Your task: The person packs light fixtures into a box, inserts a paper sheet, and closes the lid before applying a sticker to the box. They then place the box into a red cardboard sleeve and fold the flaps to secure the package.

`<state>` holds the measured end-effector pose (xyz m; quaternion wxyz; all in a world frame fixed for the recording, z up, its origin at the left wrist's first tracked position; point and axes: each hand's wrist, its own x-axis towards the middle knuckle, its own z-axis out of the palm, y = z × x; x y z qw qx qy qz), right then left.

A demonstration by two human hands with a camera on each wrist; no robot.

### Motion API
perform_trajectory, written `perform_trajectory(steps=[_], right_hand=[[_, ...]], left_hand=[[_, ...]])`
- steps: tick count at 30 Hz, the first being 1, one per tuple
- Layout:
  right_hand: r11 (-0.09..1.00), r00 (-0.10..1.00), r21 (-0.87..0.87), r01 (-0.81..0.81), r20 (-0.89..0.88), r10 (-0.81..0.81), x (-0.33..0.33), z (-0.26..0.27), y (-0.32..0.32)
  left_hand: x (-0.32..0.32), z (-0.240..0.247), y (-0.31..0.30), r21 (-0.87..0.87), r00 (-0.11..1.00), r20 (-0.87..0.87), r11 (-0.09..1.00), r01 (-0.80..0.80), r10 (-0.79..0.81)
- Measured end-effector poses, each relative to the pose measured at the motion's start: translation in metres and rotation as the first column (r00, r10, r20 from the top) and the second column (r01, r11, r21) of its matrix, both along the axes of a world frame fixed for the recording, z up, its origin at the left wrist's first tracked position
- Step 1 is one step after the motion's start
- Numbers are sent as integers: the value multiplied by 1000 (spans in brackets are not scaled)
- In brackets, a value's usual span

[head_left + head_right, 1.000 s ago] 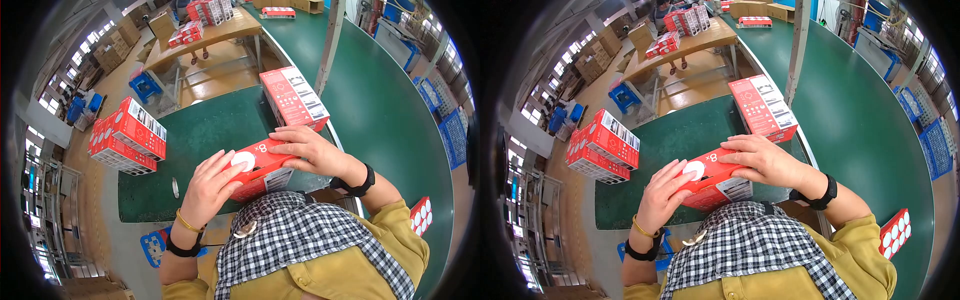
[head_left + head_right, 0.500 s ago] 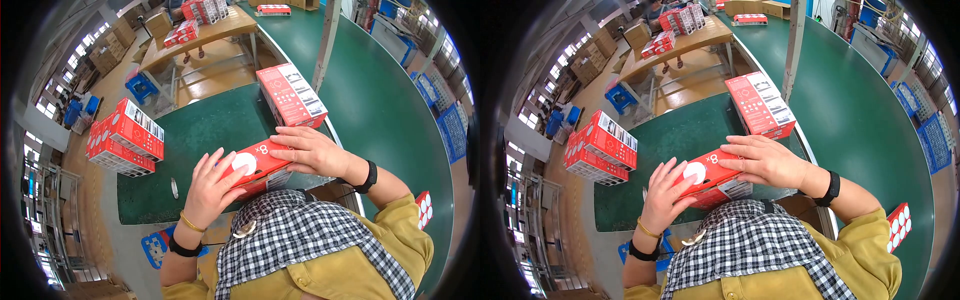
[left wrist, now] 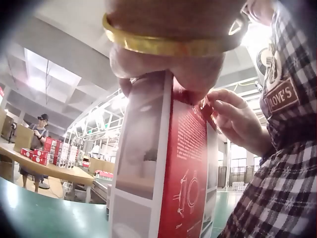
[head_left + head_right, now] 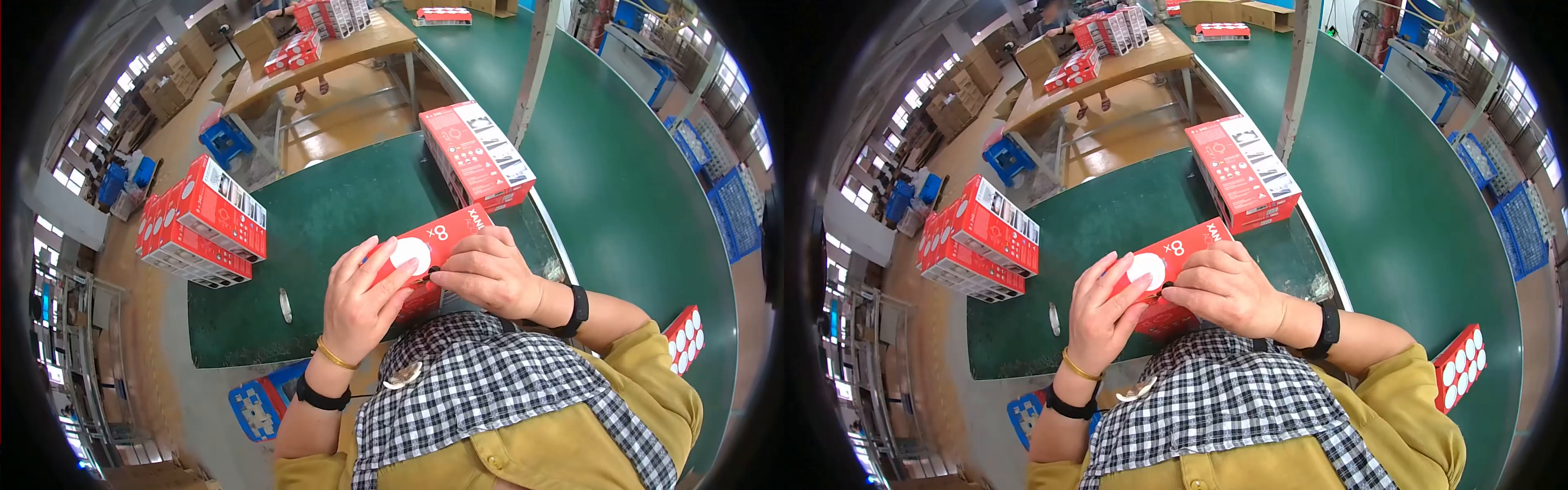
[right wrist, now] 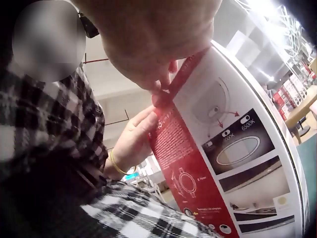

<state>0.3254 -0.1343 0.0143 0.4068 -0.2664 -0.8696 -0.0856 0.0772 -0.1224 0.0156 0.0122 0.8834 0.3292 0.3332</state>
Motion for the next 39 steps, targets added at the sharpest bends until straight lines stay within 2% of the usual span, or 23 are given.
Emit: perform_trajectory(steps=[3,6,12,16,22,24,25,27,28,29,31,34,37,39], right_hand=[[997,998,53,64,-34,-62,-6,0,-4],[991,996,95,90,11,-92,-5,0,-5],[988,993,134,79,72,-89,-1,-4,-4],[989,996,131,67,46,-74,-2,-3,-3],[997,998,42,60,30,-61,-5,4,0],[983,990,-114,141,-15,-143,-7,12,3],[983,989,-113,144,-16,-147,-7,14,6],[963,976,-184,197,128,-175,-5,19,13],[958,962,-184,221,205,-183,-4,22,15],[957,961,-180,228,200,-191,-3,27,17],[961,945,-205,187,304,-119,0,33,22],[968,938,-199,154,338,-80,1,32,28],[976,951,-144,162,286,-116,-3,29,29],[962,952,-179,206,264,-154,-7,31,24]], left_hand=[[0,-1,1,0,1000,12,1000,3,-3],[-1,-2,2,1,1000,19,1000,9,-9],[0,-3,1,10,1000,28,1000,7,-7],[-1,-1,-3,0,999,28,1000,16,-16],[0,-2,-3,-45,999,46,999,15,-13],[-1,-5,-3,-30,998,62,1000,-2,4],[0,-5,-3,-29,998,61,1000,1,1],[0,-4,-2,-41,997,73,999,15,-12],[0,-4,-1,-34,997,70,999,24,-21],[0,-5,0,-35,997,72,999,24,-21],[1,-5,-1,-37,997,72,999,29,-26],[5,-3,-3,-21,996,91,1000,-1,3],[15,9,-2,-62,991,109,995,-76,82],[20,13,5,-110,985,59,981,-158,165]])
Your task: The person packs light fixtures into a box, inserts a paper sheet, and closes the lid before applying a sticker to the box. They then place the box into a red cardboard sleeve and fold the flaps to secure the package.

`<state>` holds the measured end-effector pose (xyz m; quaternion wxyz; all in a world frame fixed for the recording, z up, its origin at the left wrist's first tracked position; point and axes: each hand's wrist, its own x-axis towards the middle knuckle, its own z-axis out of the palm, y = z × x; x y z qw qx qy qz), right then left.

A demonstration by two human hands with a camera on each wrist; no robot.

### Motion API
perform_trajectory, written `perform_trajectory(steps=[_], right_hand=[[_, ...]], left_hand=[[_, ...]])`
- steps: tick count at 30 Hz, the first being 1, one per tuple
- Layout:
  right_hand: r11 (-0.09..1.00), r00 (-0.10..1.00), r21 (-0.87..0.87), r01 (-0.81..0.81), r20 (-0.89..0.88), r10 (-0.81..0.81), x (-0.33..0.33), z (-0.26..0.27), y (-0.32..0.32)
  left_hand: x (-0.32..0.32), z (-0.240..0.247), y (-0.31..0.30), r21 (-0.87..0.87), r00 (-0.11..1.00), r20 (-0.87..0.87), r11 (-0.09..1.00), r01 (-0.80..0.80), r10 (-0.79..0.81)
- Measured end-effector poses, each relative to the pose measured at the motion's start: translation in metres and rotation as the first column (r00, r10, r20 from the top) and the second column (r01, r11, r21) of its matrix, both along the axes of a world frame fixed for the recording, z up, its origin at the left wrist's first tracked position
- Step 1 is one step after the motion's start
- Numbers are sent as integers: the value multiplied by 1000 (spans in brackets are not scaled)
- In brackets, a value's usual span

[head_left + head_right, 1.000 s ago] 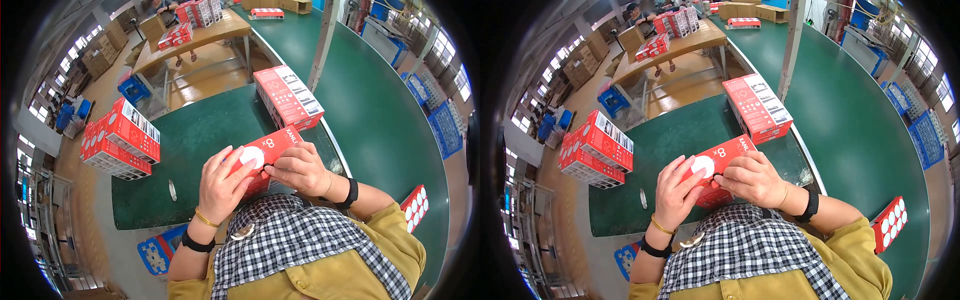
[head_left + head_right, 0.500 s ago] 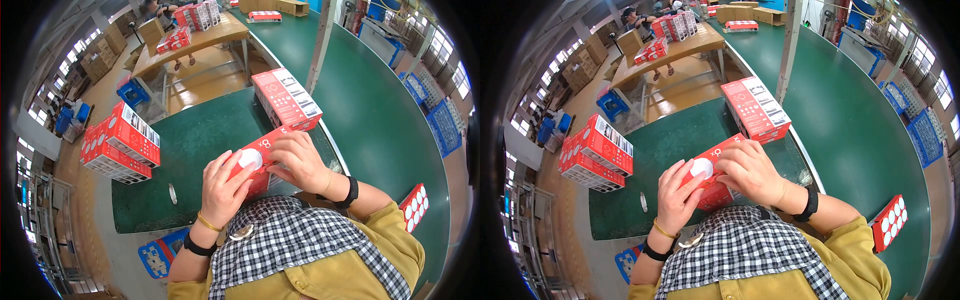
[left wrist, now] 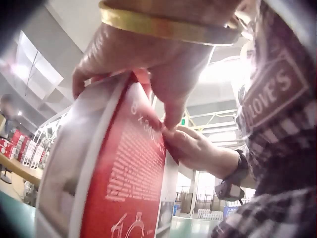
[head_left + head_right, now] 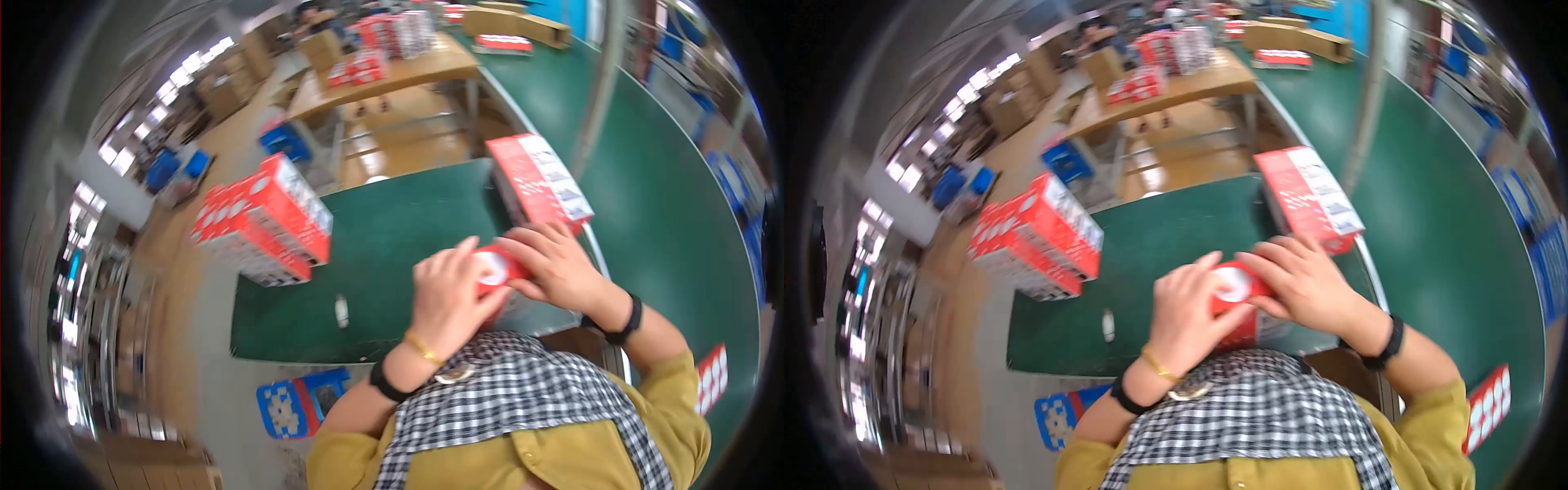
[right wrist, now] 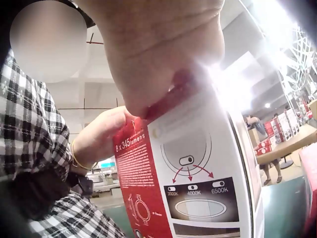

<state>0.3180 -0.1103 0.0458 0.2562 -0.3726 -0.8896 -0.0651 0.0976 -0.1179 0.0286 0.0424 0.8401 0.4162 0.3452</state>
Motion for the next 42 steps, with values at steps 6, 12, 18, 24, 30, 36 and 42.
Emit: perform_trajectory(steps=[6,12,18,24,30,36,42], right_hand=[[946,895,-314,-83,-441,-68,26,-9,-8],[546,753,-817,-185,-474,-455,75,-170,-22],[330,587,-830,-450,-553,-591,39,-252,-35],[495,640,-810,-315,-566,-520,29,-266,-36],[450,649,-836,-313,-535,-541,27,-252,-31],[645,412,-699,-309,-710,-572,72,-175,13],[686,296,-728,-13,-658,-693,162,-130,108]], left_hand=[[1,6,24,11,986,36,986,163,-164],[5,0,34,55,974,74,976,209,-213],[-8,7,36,-54,953,77,953,298,-293],[-64,-24,47,-230,929,300,928,292,-218],[-72,-178,44,-790,941,322,517,329,-106],[6,-148,110,-634,786,617,616,467,39],[130,-117,204,-556,617,777,591,584,121]])
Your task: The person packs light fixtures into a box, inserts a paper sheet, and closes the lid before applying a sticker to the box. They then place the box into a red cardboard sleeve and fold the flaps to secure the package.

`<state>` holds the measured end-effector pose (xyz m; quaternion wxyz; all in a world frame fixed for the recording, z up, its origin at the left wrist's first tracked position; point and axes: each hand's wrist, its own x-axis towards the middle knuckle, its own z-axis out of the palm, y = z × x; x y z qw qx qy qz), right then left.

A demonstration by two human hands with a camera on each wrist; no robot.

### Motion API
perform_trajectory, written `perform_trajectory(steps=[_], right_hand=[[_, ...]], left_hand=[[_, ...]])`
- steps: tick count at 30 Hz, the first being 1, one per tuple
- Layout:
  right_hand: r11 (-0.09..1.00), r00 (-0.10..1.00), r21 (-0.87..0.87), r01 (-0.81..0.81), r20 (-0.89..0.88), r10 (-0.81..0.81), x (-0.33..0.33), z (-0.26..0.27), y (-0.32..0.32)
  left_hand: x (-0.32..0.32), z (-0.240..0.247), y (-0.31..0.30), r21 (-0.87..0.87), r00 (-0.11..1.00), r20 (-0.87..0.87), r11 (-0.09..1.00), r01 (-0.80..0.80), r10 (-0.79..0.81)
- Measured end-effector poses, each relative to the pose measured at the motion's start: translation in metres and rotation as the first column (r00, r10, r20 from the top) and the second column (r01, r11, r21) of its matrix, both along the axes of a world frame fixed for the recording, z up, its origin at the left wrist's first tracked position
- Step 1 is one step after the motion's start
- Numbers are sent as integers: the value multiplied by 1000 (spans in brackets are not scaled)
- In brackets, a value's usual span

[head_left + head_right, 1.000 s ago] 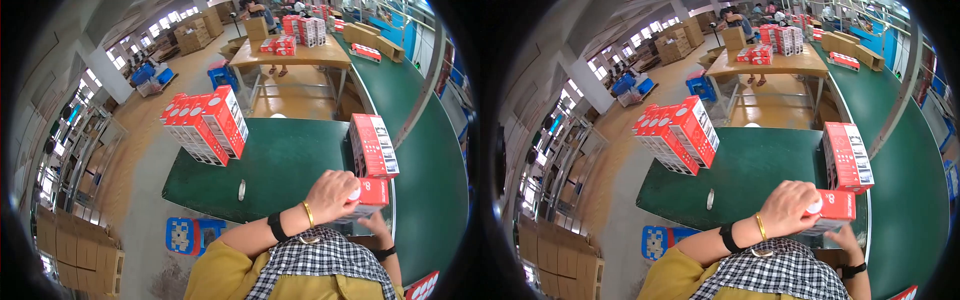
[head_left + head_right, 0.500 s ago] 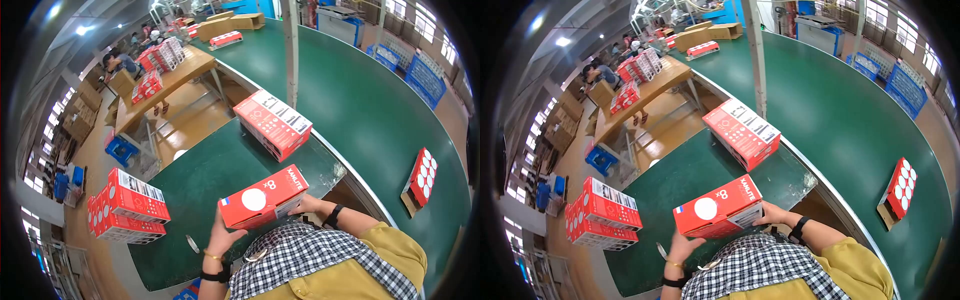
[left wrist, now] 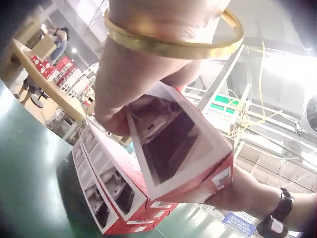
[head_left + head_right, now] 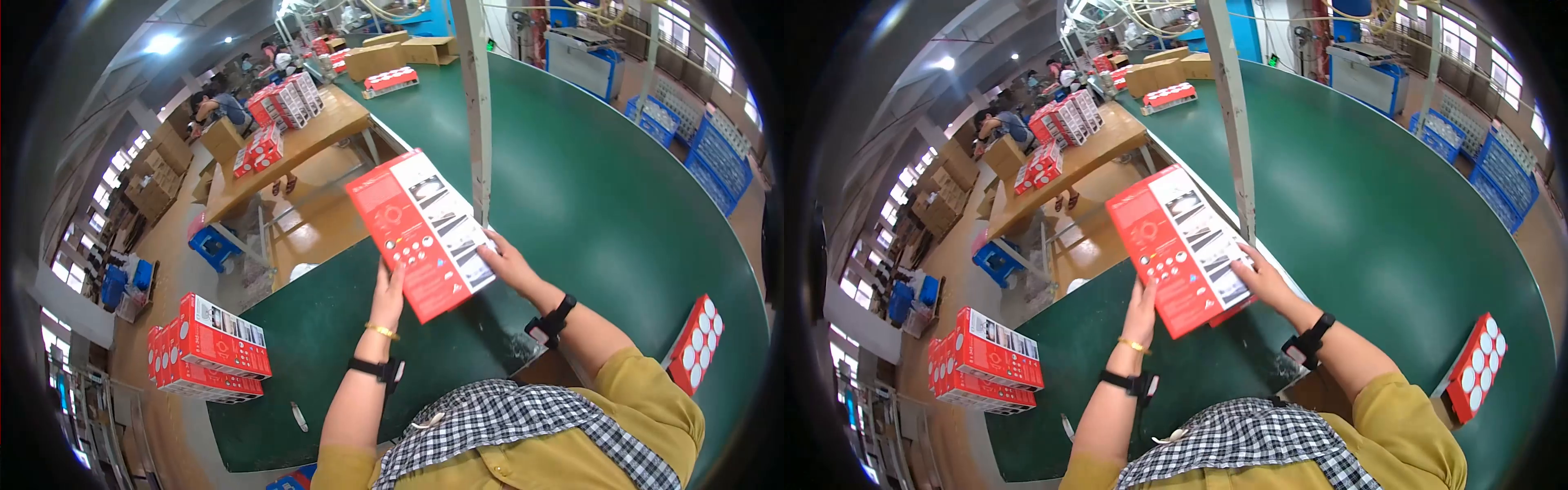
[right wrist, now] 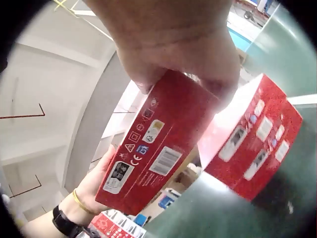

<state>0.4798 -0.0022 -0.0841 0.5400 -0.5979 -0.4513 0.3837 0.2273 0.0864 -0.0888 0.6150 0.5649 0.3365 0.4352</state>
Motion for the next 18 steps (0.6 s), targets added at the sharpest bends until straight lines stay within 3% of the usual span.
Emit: perform_trajectory(steps=[1,2,4,6,8,10,12,13,14,16,18], right_hand=[[1000,998,-10,-20,60,21,16,-7,18],[999,992,-24,-37,121,39,34,-21,35],[999,985,-11,-46,167,47,54,-35,49],[996,957,-93,-1,288,28,67,-50,60],[995,955,-103,-6,294,36,63,-50,60],[989,938,-75,130,333,-98,68,-64,63],[989,889,20,147,435,-141,78,-71,64],[990,924,-12,139,362,-125,80,-72,67],[989,881,8,146,453,-134,82,-69,69],[976,869,91,197,444,-217,94,-78,67],[952,853,225,209,433,-290,83,-59,49]], left_hand=[[14,-4,12,0,1000,-14,1000,7,-7],[25,-17,25,47,988,-153,999,-15,22],[43,-28,28,28,849,-528,1000,-6,20],[52,-42,20,84,908,-414,996,-28,60],[50,-50,25,32,919,-393,999,-26,36],[41,-58,24,45,967,-183,981,187,-176],[36,-58,9,233,971,-201,956,177,-131],[29,-62,0,144,967,-201,972,188,-157],[13,-64,-9,57,965,-187,979,196,-182],[-30,-41,-34,13,957,-280,997,79,-72],[-102,-61,-50,225,813,-480,942,-250,330]])
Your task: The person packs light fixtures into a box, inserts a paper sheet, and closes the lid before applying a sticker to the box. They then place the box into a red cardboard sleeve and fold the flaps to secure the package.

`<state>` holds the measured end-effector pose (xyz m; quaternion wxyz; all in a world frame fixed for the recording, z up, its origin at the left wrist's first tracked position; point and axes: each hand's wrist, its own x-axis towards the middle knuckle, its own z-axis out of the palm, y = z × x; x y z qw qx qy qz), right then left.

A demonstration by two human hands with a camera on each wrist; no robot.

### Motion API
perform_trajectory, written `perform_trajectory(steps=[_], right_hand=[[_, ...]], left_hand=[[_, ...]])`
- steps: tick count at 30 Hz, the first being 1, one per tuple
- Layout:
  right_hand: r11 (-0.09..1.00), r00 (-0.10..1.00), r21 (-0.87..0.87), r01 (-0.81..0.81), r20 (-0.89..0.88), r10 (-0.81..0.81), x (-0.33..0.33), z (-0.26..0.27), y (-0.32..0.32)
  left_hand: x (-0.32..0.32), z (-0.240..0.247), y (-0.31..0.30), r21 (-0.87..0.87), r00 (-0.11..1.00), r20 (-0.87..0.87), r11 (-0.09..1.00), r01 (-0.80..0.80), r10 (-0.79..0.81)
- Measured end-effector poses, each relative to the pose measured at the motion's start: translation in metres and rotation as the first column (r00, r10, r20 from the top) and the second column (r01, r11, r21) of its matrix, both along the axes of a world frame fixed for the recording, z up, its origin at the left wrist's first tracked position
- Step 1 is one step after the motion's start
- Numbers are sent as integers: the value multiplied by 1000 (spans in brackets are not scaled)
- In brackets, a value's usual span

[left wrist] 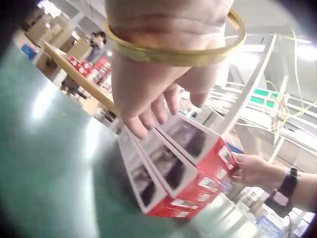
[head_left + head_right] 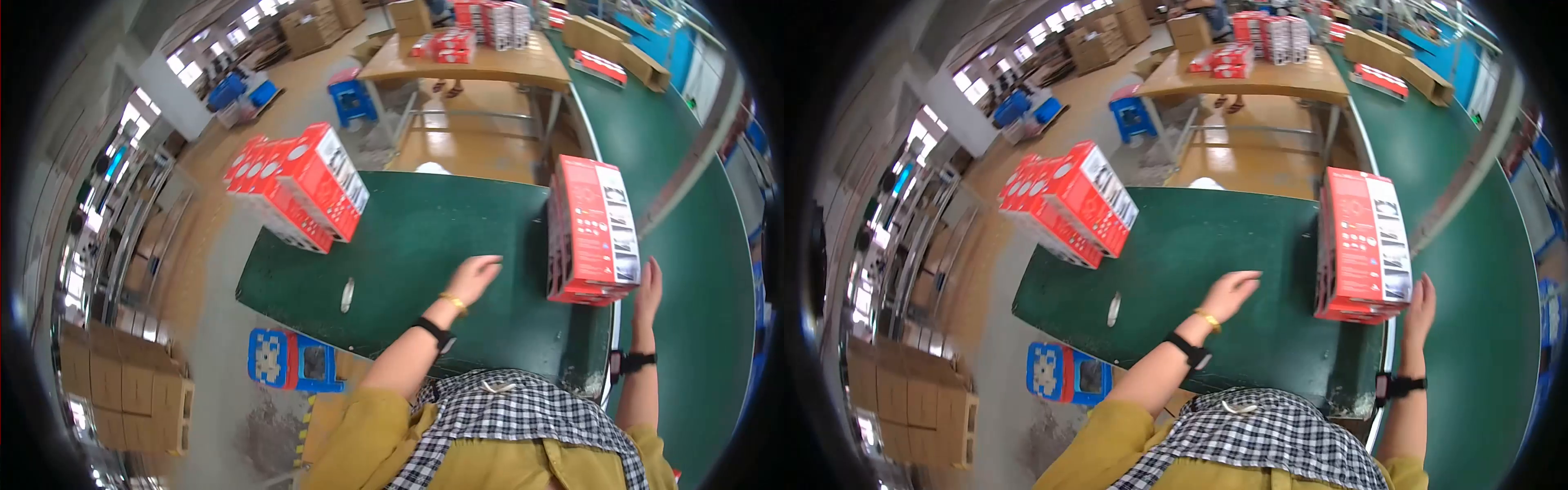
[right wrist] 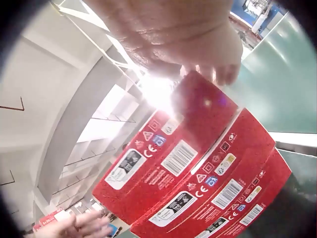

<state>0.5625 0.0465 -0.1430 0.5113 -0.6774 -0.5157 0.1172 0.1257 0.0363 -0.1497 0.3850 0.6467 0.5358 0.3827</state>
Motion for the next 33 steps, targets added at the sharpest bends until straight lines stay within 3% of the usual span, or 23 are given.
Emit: perform_trajectory(steps=[2,3,4,6,7,8,10,12,13,14,16,17,18,19,20,21,23,25,26,27,29,30,33], right_hand=[[994,996,85,-71,-45,75,-25,23,-29],[990,991,80,-113,-57,118,-42,31,-43],[986,986,76,-148,-71,154,-59,35,-54],[948,951,-80,-308,12,310,-94,33,-69],[911,925,-168,-377,-9,381,-122,28,-75],[865,896,-247,-438,-34,443,-156,29,-79],[599,708,-378,-707,-384,593,-220,33,-85],[331,569,-476,-815,-550,611,-265,17,-85],[241,512,-457,-856,-685,518,-286,7,-86],[228,513,-461,-858,-743,430,-308,11,-88],[397,501,-372,-839,-812,299,-343,21,-93],[413,507,-369,-833,-807,302,-346,20,-91],[510,433,-203,-836,-815,385,-347,17,-86],[575,361,-24,-817,-801,479,-347,16,-80],[572,360,-17,-820,-792,493,-344,23,-79],[625,362,19,-780,-801,477,-336,33,-84],[732,384,17,-681,-843,376,-318,43,-98],[781,412,-67,-621,-875,253,-292,32,-114],[781,413,-63,-621,-873,258,-280,25,-126],[796,427,-117,-593,-884,188,-269,18,-138],[828,442,-167,-536,-891,106,-261,8,-154],[830,477,-215,-515,-876,70,-257,2,-162],[850,522,-277,-448,-853,-2,-253,-3,-179]], left_hand=[[-91,-33,-27,211,897,-266,930,-303,352],[-140,-58,-47,370,772,-371,845,-387,516],[-183,-72,-67,420,650,-385,752,-508,655],[-237,-73,-111,358,420,-503,625,-694,755],[-261,-100,-122,393,313,-504,536,-747,805],[-276,-106,-130,136,433,-602,620,-773,671],[-272,-107,-124,-71,610,-542,691,-719,578],[-240,-101,-104,-132,783,-415,821,-556,464],[-213,-85,-94,-154,881,-283,888,-432,380],[-184,-70,-87,-115,937,-157,936,-332,313],[-132,-19,-80,-92,987,75,986,-138,145],[-118,5,-80,-113,996,93,994,10,1],[-112,23,-77,-132,984,113,979,153,-139],[-117,36,-69,-117,983,114,981,157,-143],[-126,48,-59,170,976,-24,962,215,-214],[-139,62,-47,430,955,-177,855,291,-236],[-189,106,-10,631,942,-291,774,55,170],[-250,130,33,714,788,-328,683,-155,521],[-256,134,32,675,781,-376,725,-140,500],[-296,148,55,792,390,-457,566,-231,799],[-320,145,67,742,309,-560,631,-227,769],[-325,133,76,771,268,-560,611,-180,784],[-300,141,59,813,469,-432,558,-168,770]])
